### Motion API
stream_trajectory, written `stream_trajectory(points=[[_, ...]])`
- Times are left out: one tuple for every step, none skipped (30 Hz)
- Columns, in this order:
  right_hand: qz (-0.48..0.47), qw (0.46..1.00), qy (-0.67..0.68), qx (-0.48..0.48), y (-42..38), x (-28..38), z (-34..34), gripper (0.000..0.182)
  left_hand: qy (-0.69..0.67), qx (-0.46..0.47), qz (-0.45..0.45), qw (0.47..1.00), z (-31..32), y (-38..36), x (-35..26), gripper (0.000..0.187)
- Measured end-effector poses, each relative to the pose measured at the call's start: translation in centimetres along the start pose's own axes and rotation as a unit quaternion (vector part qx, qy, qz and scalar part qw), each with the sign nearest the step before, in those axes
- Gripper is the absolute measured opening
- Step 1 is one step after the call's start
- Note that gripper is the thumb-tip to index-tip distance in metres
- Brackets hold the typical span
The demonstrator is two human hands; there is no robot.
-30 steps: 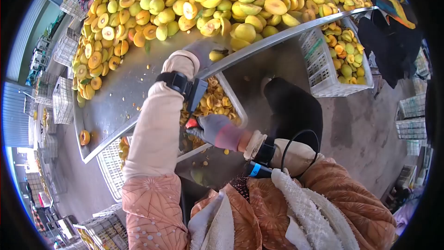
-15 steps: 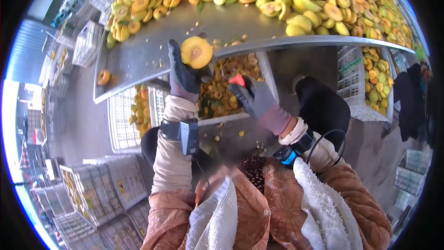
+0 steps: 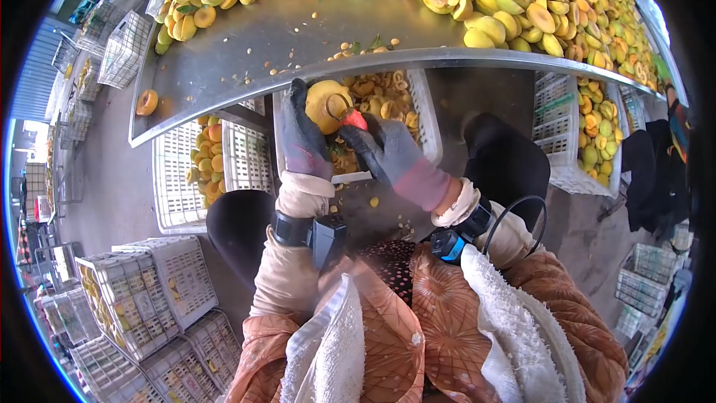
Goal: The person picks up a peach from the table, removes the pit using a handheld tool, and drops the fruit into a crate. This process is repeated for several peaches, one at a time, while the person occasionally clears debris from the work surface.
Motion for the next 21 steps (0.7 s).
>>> stream_trajectory(points=[[0.017, 1.0, -0.003, 0.02, 0.1, 0.1, 0.0, 0.03, 0.001, 0.0, -0.001, 1.0, 0.1, 0.3, 0.4, 0.04], [0.035, 0.999, -0.007, 0.038, 0.3, -0.1, 0.1, 0.029, 0.041, -0.005, 0.032, 0.999, 0.0, 0.6, 0.5, 0.044], [0.036, 0.999, -0.006, 0.036, 0.3, -0.5, 0.1, 0.029, 0.082, -0.009, 0.065, 0.994, -0.1, 1.0, 0.5, 0.049], [0.031, 0.999, -0.009, 0.036, 0.4, -0.9, 0.3, 0.029, 0.084, -0.007, 0.063, 0.994, -0.4, 1.3, 1.1, 0.049], [0.026, 0.999, -0.013, 0.038, 0.3, -1.0, 0.5, 0.029, 0.109, -0.016, 0.086, 0.99, -0.7, 1.5, 1.2, 0.051], [0.028, 0.999, -0.013, 0.037, 0.1, -1.0, 0.4, 0.029, 0.134, -0.026, 0.109, 0.985, -1.0, 1.6, 1.2, 0.054], [0.05, 0.996, 0.038, 0.057, -0.1, -0.4, 0.4, 0.032, 0.134, -0.025, 0.109, 0.985, -0.4, 1.1, 0.9, 0.054], [0.071, 0.99, 0.089, 0.077, -0.4, -0.2, 0.6, 0.034, 0.125, -0.008, 0.099, 0.987, 0.8, 0.3, 0.2, 0.054], [0.072, 0.99, 0.09, 0.077, -0.5, -0.1, 0.7, 0.034, 0.116, 0.007, 0.089, 0.989, 1.6, -0.2, -0.1, 0.055], [0.088, 0.985, 0.115, 0.09, -0.7, -0.2, 1.0, 0.037, 0.117, 0.006, 0.089, 0.989, 1.8, -0.1, -0.2, 0.055], [0.105, 0.979, 0.14, 0.104, -0.9, -0.4, 1.3, 0.041, 0.125, 0.005, 0.107, 0.986, 1.9, 0.1, -0.6, 0.055], [0.106, 0.979, 0.141, 0.106, -0.9, -0.6, 1.3, 0.041, 0.134, 0.003, 0.125, 0.983, 1.9, 0.2, -0.9, 0.055], [0.151, 0.961, 0.192, 0.128, -1.1, -1.2, 1.9, 0.035, 0.134, 0.002, 0.125, 0.983, 1.6, 0.4, -0.9, 0.055], [0.195, 0.939, 0.242, 0.15, -1.4, -1.7, 2.5, 0.029, 0.141, 0.037, 0.103, 0.984, 1.7, 0.7, -0.6, 0.055], [0.194, 0.939, 0.241, 0.151, -1.4, -1.7, 2.5, 0.029, 0.148, 0.073, 0.083, 0.983, 2.1, 0.9, -0.3, 0.054], [0.18, 0.906, 0.331, 0.191, -1.6, -1.0, 3.2, 0.031, 0.147, 0.071, 0.085, 0.983, 2.2, 0.6, -0.6, 0.054], [0.166, 0.863, 0.418, 0.228, -2.0, -0.2, 3.7, 0.032, 0.05, 0.091, 0.008, 0.995, 2.5, 0.0, 0.3, 0.053], [0.165, 0.864, 0.417, 0.229, -1.9, -0.5, 3.5, 0.032, -0.048, 0.112, -0.069, 0.99, 2.9, -0.5, 1.1, 0.052], [0.195, 0.806, 0.469, 0.305, -2.4, -0.4, 4.1, 0.036, -0.05, 0.112, -0.067, 0.99, 2.7, -0.3, 1.2, 0.052], [0.224, 0.736, 0.515, 0.377, -3.3, 0.0, 4.8, 0.04, -0.089, 0.135, -0.094, 0.982, 2.7, -0.2, 1.8, 0.051], [0.224, 0.737, 0.513, 0.379, -3.6, -0.3, 4.8, 0.04, -0.129, 0.158, -0.119, 0.972, 2.8, -0.3, 2.1, 0.049]])
Point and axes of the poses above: each hand's wrist, its own y-axis towards the middle knuckle, its own z-axis out of the palm, x = y × z, the point moved 8 cm from there along y, towards the middle knuckle, and after that the axes turned 9 degrees about -y, right-handed, at the moved point
